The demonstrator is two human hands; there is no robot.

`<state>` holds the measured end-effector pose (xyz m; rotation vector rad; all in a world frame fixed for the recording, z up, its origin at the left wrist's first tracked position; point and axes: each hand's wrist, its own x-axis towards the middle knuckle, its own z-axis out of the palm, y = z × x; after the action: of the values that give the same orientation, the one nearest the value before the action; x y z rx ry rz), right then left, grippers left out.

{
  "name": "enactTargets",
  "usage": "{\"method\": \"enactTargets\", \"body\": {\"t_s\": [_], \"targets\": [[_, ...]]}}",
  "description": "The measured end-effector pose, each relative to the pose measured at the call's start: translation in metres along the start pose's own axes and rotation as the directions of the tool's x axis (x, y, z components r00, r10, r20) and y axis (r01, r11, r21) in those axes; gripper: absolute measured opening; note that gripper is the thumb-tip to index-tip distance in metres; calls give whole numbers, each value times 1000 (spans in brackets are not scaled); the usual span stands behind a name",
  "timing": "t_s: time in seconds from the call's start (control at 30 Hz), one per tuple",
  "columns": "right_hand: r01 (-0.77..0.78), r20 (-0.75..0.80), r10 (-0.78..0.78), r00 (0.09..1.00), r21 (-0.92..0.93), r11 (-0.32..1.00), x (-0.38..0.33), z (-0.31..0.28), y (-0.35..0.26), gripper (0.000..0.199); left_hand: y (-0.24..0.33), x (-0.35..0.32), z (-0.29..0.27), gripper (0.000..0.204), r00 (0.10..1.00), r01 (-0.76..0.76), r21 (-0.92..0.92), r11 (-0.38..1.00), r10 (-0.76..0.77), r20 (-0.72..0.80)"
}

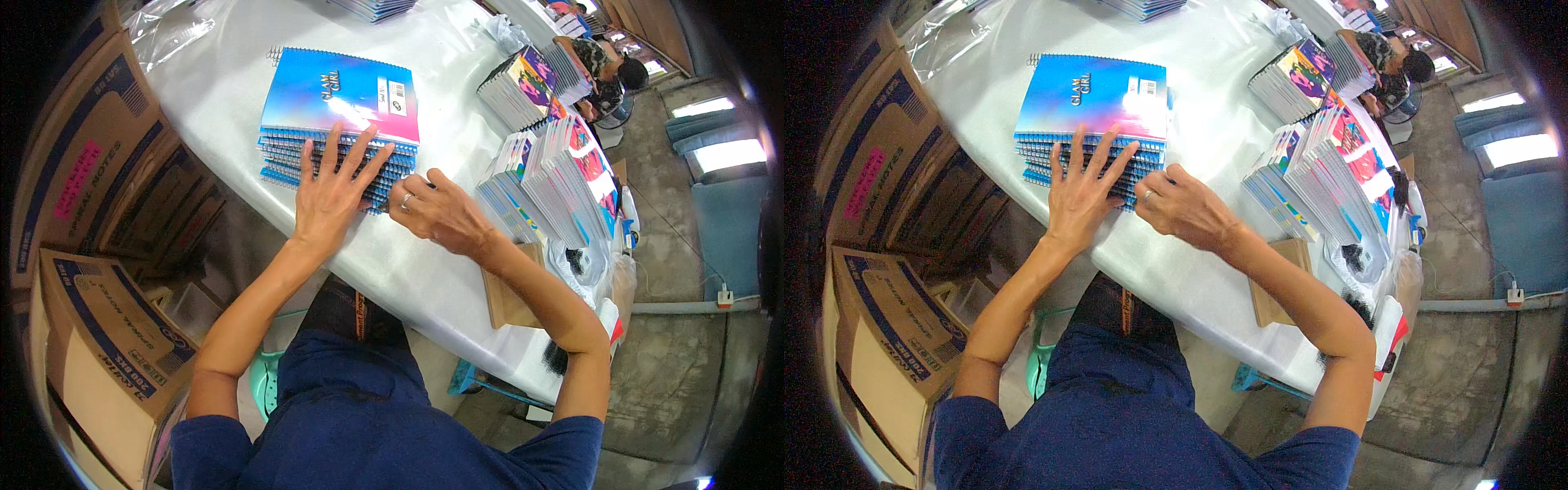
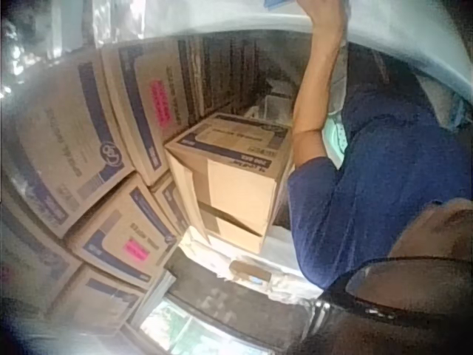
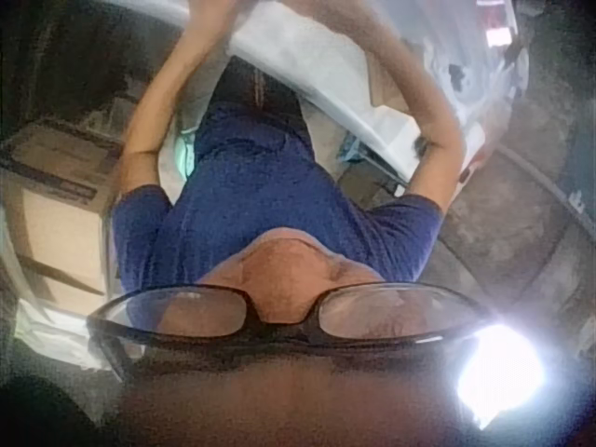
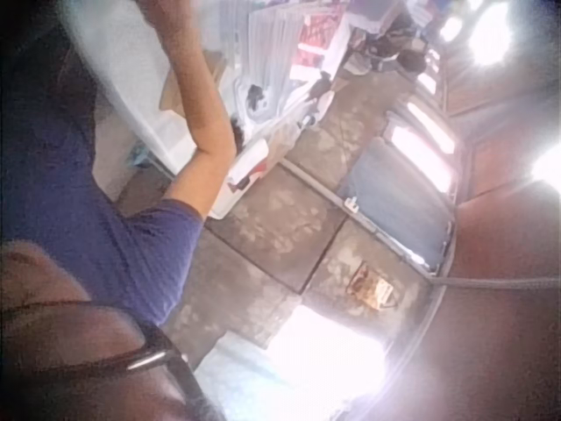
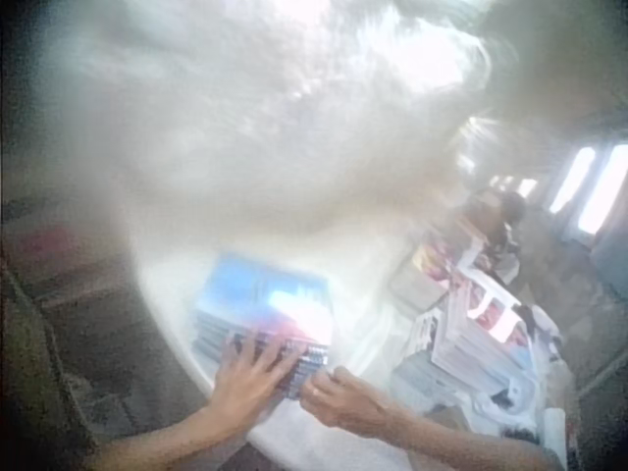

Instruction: The person uses pliers to trim the metal spirals on a stack of notebooks and then places individual notebooks onto a wooden stand to manually adjust the binding.

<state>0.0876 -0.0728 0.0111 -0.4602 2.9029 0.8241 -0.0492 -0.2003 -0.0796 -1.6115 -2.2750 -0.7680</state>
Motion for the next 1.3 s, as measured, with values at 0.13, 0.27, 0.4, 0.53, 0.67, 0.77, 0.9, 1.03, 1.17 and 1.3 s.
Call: {"method": "enactTargets", "body": {"t_s": [0.13, 0.27, 0.4, 0.53, 0.67, 0.77, 0.9, 1.03, 1.17, 1.3], "targets": [[-214, 195, 208, 958, 10, 977, 2, 4, -27, 14, 1, 0, -1, 98, 1000, 2, -10, 1000, -3, -16], [-243, 104, 233, 967, 99, 965, 5, -12, -17, 23, -1, -4, 3, 101, 998, -2, 46, 999, 5, -57], [-125, -140, 131, 981, 53, 991, -5, -9, 5, 31, 4, -3, 0, 97, 1000, 16, 0, 1000, -16, -15], [-8, -81, 5, 997, -42, 999, -6, 1, 12, 34, 5, -3, 1, 98, 1000, 24, -11, 1000, -24, -11], [68, -49, -73, 996, -86, 994, -4, 8, 13, 34, 4, -4, 4, 99, 999, 24, -18, 1000, -24, -26], [94, -45, -102, 994, -160, 983, -6, 8, 12, 32, 3, -4, 5, 101, 999, 16, -13, 1000, -16, -33], [12, -70, -18, 997, -84, 996, -7, 5, -2, 23, 3, -4, 6, 103, 998, 2, 18, 1000, -1, -61], [-153, 141, 166, 976, -97, 983, 7, -6, -26, 14, 3, -3, 1, 95, 999, 15, -1, 1000, -15, -50], [-317, 238, 283, 929, 119, 941, 10, 1, -23, 9, 5, -3, -1, 97, 999, 14, 2, 1000, -14, -29], [-235, -29, 246, 969, 214, 948, -3, -6, -8, 13, 2, -6, 2, 99, 1000, 14, -22, 1000, -13, 2]]}}
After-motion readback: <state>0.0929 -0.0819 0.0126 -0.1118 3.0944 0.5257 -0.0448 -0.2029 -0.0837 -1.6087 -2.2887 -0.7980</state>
